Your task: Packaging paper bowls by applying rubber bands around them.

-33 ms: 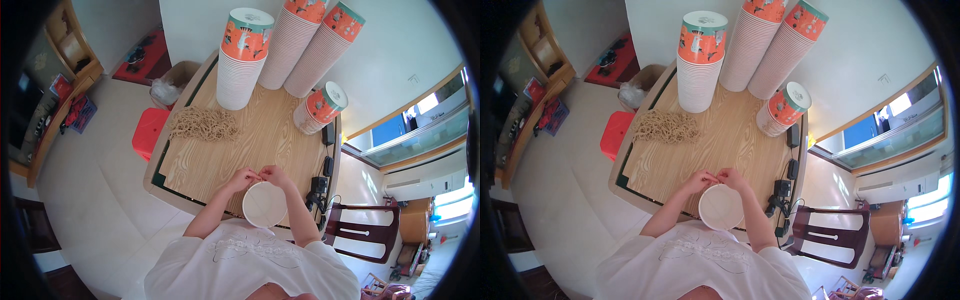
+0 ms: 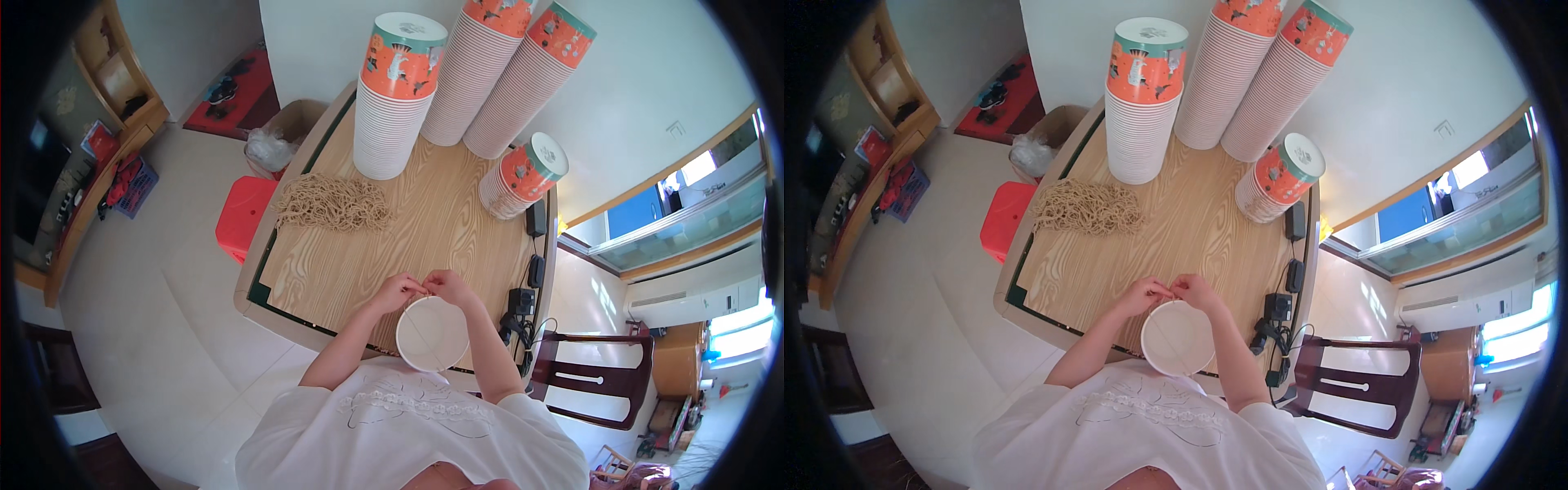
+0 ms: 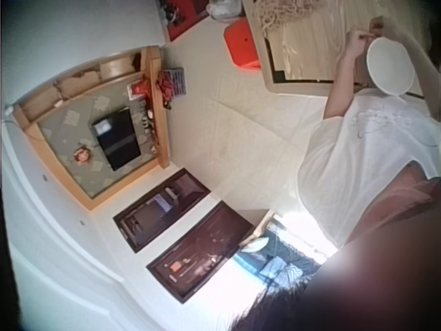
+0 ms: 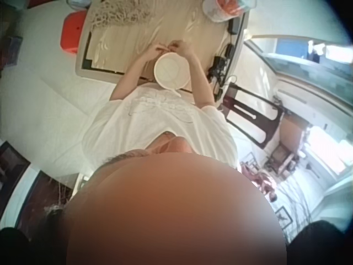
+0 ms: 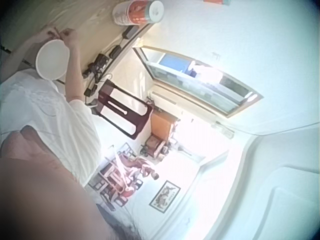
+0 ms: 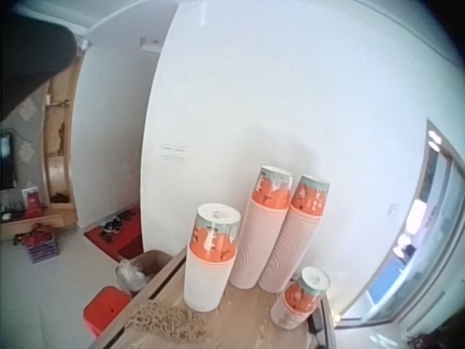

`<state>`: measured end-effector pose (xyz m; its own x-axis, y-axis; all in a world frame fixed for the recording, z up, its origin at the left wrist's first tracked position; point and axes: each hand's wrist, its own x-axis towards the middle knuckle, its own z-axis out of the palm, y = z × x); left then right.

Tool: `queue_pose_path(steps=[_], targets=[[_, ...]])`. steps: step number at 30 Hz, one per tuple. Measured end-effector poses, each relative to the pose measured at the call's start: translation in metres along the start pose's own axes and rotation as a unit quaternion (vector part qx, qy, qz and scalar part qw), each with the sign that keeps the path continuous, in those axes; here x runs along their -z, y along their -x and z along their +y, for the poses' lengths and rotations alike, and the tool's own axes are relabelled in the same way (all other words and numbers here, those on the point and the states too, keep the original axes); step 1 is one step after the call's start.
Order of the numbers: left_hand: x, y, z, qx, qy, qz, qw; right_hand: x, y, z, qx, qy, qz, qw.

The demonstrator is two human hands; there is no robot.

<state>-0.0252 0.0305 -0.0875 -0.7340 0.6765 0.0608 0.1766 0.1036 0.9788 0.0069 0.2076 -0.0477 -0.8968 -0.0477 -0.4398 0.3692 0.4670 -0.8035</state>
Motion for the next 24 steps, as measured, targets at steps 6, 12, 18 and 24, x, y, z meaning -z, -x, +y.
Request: queue_pose_path(steps=[6,12,18,24], targets=[[0.0,-0.002,0.006,0.009,-0.045,-0.025,0.999,0.001,0.003,-0.005,0.002,-0.013,0.002,1.0],[0.001,-0.004,0.011,0.035,0.023,-0.04,0.998,0.003,0.01,-0.012,-0.007,0.044,0.029,0.999],[-0.001,-0.003,0.006,0.23,0.301,-0.04,0.925,0.001,0.017,-0.021,-0.007,0.074,0.043,0.996],[-0.006,0.001,0.0,0.349,0.442,0.011,0.826,-0.012,0.032,-0.043,0.026,0.204,0.132,0.97]])
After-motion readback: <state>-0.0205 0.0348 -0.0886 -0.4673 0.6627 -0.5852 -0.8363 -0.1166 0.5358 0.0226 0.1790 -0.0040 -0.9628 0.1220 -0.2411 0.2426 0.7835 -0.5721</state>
